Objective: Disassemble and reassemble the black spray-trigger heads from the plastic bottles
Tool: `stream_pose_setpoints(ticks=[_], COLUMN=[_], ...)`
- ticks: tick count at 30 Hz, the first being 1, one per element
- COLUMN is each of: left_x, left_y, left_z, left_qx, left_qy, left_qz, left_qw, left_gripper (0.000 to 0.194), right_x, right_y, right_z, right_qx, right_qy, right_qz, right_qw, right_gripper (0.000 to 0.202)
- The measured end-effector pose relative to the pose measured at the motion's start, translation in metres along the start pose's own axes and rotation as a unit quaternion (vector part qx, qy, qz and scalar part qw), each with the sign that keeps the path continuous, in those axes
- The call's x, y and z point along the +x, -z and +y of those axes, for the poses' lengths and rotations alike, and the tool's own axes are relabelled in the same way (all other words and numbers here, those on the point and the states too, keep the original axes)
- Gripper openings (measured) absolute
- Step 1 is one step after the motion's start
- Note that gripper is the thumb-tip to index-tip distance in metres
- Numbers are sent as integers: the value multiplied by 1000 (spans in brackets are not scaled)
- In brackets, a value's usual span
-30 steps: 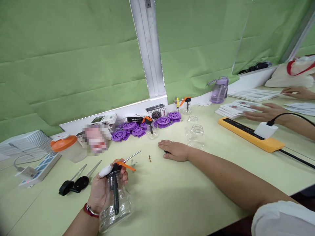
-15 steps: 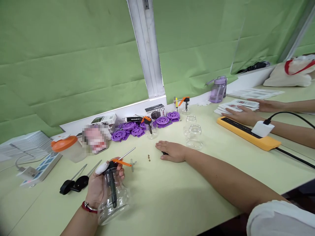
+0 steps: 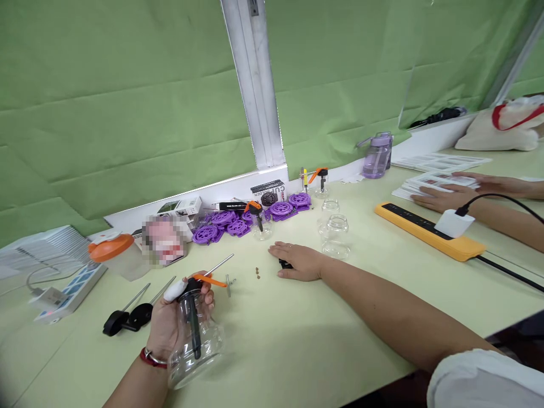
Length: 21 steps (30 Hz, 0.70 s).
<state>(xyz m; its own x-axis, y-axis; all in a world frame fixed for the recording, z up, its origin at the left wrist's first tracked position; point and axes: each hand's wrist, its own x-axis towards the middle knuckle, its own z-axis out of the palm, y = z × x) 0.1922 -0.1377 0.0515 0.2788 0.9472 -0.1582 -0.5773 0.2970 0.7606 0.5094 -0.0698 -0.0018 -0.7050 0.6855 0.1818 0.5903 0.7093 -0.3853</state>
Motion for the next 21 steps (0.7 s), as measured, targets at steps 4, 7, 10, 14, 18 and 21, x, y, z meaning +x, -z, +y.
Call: stream_pose_setpoints(ticks=[4, 7, 10, 14, 18, 21], left_x=[-2, -2, -3, -2, -1, -1], left_y=[-2, -2, -1, -2, -3, -3], left_z=[1, 1, 1, 2, 1, 1], left_qx=[-1, -3, -3, 0, -7, -4], left_qy=[3, 5, 6, 5, 4, 3], left_qz=[9, 12, 14, 16, 9, 9], left_qw=[1000, 1000, 1000, 1000, 1000, 1000], left_gripper=[21, 21, 21, 22, 22, 23], right_x=[-2, -5, -9, -12, -11, -9], right_y=[1, 3, 8, 14, 14, 12], right_z=[2, 3, 2, 0, 0, 3], right_qx=[12, 34, 59, 112, 209, 277], right_qy=[-1, -8, -27, -66, -79, -77], right_qz=[16, 43, 76, 129, 212, 256], right_qw=[1000, 998, 995, 983, 952, 923], right_gripper=[73, 73, 72, 63, 54, 52])
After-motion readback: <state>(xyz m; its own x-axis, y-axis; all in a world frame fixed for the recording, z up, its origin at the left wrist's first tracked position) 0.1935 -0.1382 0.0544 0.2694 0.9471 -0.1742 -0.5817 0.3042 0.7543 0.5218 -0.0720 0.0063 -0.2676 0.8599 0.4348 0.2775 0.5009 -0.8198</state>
